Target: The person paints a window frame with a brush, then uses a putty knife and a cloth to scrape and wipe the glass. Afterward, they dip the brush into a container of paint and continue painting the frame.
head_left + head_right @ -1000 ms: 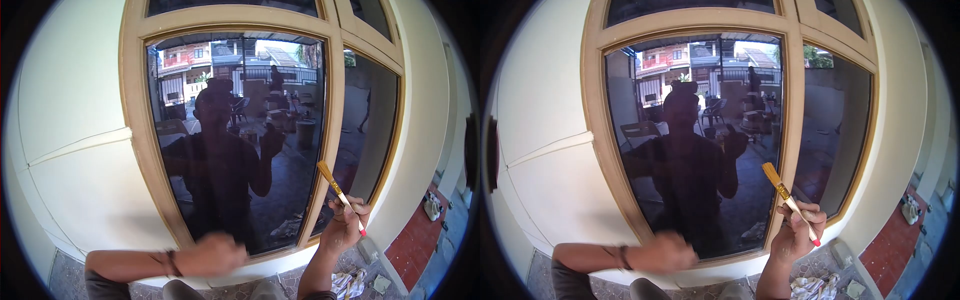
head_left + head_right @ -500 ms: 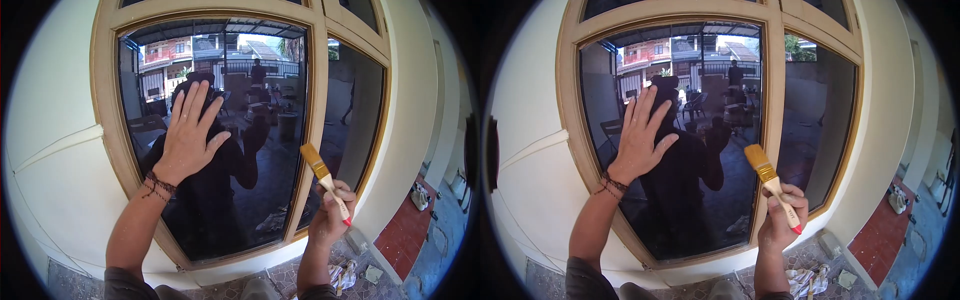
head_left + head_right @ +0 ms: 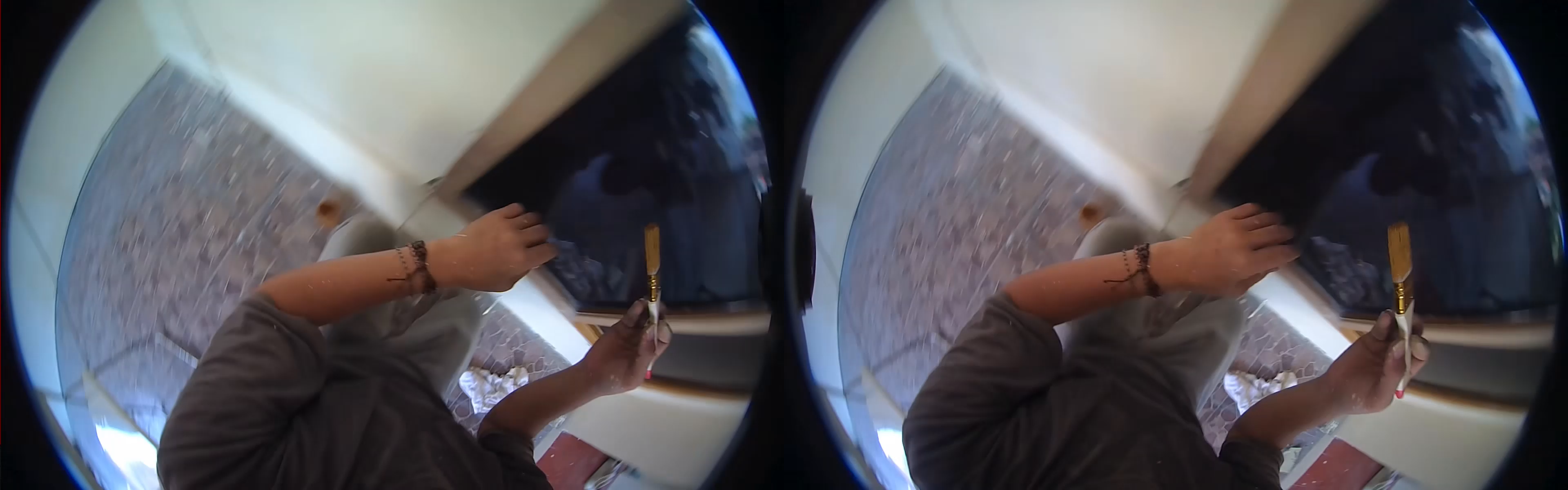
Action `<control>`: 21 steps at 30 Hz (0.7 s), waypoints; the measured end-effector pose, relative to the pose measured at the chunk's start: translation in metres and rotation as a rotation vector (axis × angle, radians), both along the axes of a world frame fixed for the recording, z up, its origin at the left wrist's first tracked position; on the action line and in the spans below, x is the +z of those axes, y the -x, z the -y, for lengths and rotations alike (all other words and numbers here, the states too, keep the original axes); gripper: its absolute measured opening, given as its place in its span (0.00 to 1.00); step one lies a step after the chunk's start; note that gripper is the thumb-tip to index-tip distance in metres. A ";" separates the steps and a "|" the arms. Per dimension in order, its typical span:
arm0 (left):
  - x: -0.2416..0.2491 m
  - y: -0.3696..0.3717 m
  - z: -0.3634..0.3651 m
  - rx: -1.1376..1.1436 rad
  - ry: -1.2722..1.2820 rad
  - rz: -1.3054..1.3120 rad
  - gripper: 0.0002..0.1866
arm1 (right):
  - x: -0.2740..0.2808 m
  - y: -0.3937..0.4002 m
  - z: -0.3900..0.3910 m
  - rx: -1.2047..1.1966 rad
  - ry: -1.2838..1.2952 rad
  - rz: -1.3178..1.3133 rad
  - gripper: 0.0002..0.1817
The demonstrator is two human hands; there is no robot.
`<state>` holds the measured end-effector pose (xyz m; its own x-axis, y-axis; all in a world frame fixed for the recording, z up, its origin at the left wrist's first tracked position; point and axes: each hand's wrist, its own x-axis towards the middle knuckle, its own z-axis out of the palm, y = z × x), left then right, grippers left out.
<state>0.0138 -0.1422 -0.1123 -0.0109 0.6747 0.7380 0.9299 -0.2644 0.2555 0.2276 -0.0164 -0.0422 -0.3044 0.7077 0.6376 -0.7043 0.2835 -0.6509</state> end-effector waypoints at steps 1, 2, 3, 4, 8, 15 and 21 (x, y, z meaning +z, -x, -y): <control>-0.027 0.009 0.028 0.061 0.040 0.051 0.17 | -0.009 0.019 0.006 0.115 -0.046 0.043 0.13; -0.050 0.022 0.063 0.151 -0.033 0.149 0.11 | -0.017 0.041 0.019 0.204 -0.049 0.102 0.15; -0.072 0.033 0.097 0.238 -0.110 0.237 0.06 | -0.029 0.062 0.033 0.251 -0.013 0.168 0.16; -0.093 0.043 0.126 0.412 -0.131 0.350 0.05 | -0.040 0.086 0.045 0.336 -0.031 0.248 0.15; -0.165 0.083 0.239 0.998 0.222 0.882 0.14 | -0.059 0.193 0.113 0.454 -0.140 0.599 0.10; -0.326 0.105 0.249 1.010 0.469 1.017 0.45 | -0.148 0.335 0.152 0.688 -0.554 1.139 0.09; -0.379 0.116 0.205 1.092 0.326 1.115 0.57 | -0.165 0.348 0.168 0.681 -0.625 1.347 0.10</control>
<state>-0.1020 -0.3476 -0.4913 -0.9852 0.1019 -0.1379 -0.0551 0.5733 0.8175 -0.1207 -0.1848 -0.2073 -0.9765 -0.0336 -0.2127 0.1472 0.6165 -0.7735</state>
